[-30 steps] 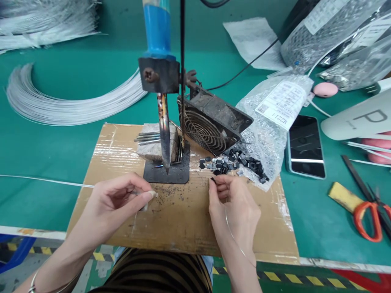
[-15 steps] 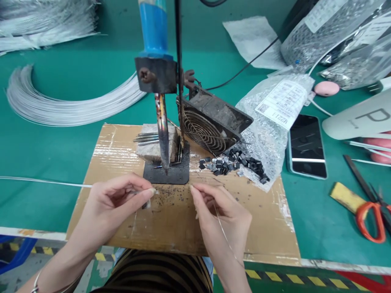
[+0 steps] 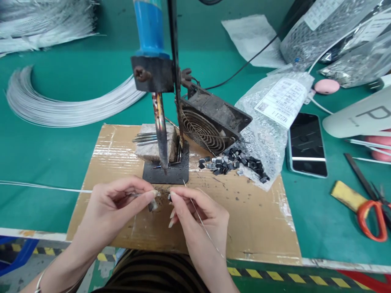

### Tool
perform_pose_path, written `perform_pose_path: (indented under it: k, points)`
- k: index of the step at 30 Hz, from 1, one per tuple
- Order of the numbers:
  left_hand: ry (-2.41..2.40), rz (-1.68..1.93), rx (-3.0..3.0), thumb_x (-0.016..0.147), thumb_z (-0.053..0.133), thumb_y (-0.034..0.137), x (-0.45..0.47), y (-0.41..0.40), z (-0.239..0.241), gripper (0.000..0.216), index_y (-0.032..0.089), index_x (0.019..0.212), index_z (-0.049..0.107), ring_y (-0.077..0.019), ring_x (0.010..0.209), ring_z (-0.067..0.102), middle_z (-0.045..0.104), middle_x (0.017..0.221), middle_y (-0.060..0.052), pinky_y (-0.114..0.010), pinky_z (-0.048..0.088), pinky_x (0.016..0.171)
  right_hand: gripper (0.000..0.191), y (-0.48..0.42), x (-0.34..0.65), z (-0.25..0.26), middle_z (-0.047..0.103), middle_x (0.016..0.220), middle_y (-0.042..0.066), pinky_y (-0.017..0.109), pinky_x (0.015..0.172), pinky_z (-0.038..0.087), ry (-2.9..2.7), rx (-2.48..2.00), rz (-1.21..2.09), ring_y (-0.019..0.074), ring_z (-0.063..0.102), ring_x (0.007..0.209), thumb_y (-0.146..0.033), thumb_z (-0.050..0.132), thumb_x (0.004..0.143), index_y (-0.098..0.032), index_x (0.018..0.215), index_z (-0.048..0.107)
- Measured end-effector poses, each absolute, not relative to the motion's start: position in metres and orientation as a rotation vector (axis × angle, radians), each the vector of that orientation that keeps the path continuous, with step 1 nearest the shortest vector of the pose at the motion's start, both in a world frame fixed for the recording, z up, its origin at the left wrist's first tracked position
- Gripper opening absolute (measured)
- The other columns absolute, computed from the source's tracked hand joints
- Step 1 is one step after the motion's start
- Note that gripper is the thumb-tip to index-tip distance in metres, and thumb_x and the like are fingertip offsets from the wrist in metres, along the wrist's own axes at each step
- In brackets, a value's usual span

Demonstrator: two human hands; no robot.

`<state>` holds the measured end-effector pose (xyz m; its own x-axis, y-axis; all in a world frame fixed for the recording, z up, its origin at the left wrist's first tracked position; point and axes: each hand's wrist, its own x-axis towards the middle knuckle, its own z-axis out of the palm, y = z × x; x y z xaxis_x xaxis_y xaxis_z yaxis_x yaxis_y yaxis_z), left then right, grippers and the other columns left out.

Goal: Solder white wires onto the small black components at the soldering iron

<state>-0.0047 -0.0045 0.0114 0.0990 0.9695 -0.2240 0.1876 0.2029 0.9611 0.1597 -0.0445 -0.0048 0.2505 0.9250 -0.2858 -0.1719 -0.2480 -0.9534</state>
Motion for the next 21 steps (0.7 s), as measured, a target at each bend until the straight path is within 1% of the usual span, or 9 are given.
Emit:
perform_pose_path:
  k: [3, 8, 11, 13, 16, 19, 21]
  points:
    - [1.326, 0.876, 1.217, 0.083, 0.075, 0.017, -0.0037, -0.0048, 0.0107, 0.008, 0.018, 0.075, 0.077, -0.0092, 0.049, 0.048, 0.068, 0.060, 0.001, -0.020, 0.031, 0.043, 0.005, -0.0453, 0.1565, -0.0063, 0.071, 0.061, -0.004, 0.020, 0.049, 0.058, -0.711, -1.398, 1.273, 0.0108, 0.065, 0.049, -0.026, 0.083, 0.089, -0.027, 0.091, 0.086]
    - [1.340, 0.839, 1.222, 0.085, 0.074, 0.020, -0.0038, -0.0063, 0.0102, 0.009, 0.019, 0.077, 0.076, -0.0077, 0.046, 0.035, 0.059, 0.056, 0.004, -0.022, 0.021, 0.041, 0.007, -0.0455, 0.1546, -0.0071, 0.072, 0.063, -0.004, 0.019, 0.050, 0.058, -0.703, -1.372, 1.289, 0.0097, 0.066, 0.050, -0.024, 0.082, 0.090, -0.028, 0.092, 0.087]
    - [1.374, 0.809, 1.237, 0.086, 0.075, 0.024, -0.0053, -0.0075, 0.0102, 0.010, 0.019, 0.077, 0.077, -0.0082, 0.044, 0.034, 0.055, 0.052, 0.004, -0.023, 0.020, 0.041, 0.009, -0.0452, 0.1542, -0.0072, 0.073, 0.063, -0.004, 0.017, 0.050, 0.058, -0.704, -1.350, 1.297, 0.0088, 0.066, 0.050, -0.022, 0.082, 0.090, -0.029, 0.092, 0.087]
    - [1.401, 0.796, 1.256, 0.086, 0.076, 0.027, -0.0061, -0.0082, 0.0103, 0.012, 0.020, 0.077, 0.078, -0.0093, 0.044, 0.039, 0.058, 0.052, 0.003, -0.024, 0.023, 0.040, 0.009, -0.0452, 0.1539, -0.0074, 0.072, 0.063, -0.004, 0.017, 0.050, 0.058, -0.693, -1.345, 1.297, 0.0084, 0.066, 0.050, -0.021, 0.082, 0.089, -0.029, 0.091, 0.087]
    - [1.411, 0.791, 1.258, 0.086, 0.079, 0.030, -0.0066, -0.0089, 0.0108, 0.013, 0.020, 0.078, 0.079, -0.0119, 0.048, 0.052, 0.068, 0.060, 0.000, -0.023, 0.033, 0.042, 0.009, -0.0457, 0.1533, -0.0078, 0.072, 0.064, -0.005, 0.016, 0.050, 0.058, -0.673, -1.349, 1.296, 0.0079, 0.066, 0.050, -0.021, 0.083, 0.089, -0.030, 0.091, 0.087]
    - [1.370, 0.795, 1.219, 0.086, 0.078, 0.027, -0.0063, -0.0094, 0.0116, 0.012, 0.019, 0.077, 0.078, -0.0139, 0.055, 0.061, 0.074, 0.067, -0.003, -0.023, 0.041, 0.046, 0.009, -0.0464, 0.1529, -0.0082, 0.073, 0.066, -0.004, 0.015, 0.051, 0.058, -0.671, -1.346, 1.307, 0.0076, 0.066, 0.051, -0.021, 0.083, 0.090, -0.030, 0.091, 0.087]
    - [1.321, 0.809, 1.178, 0.086, 0.077, 0.022, -0.0056, -0.0095, 0.0128, 0.011, 0.018, 0.077, 0.077, -0.0148, 0.061, 0.066, 0.077, 0.072, -0.004, -0.022, 0.047, 0.051, 0.009, -0.0467, 0.1525, -0.0083, 0.073, 0.066, -0.004, 0.015, 0.051, 0.058, -0.672, -1.339, 1.315, 0.0073, 0.065, 0.051, -0.021, 0.083, 0.090, -0.029, 0.091, 0.087]
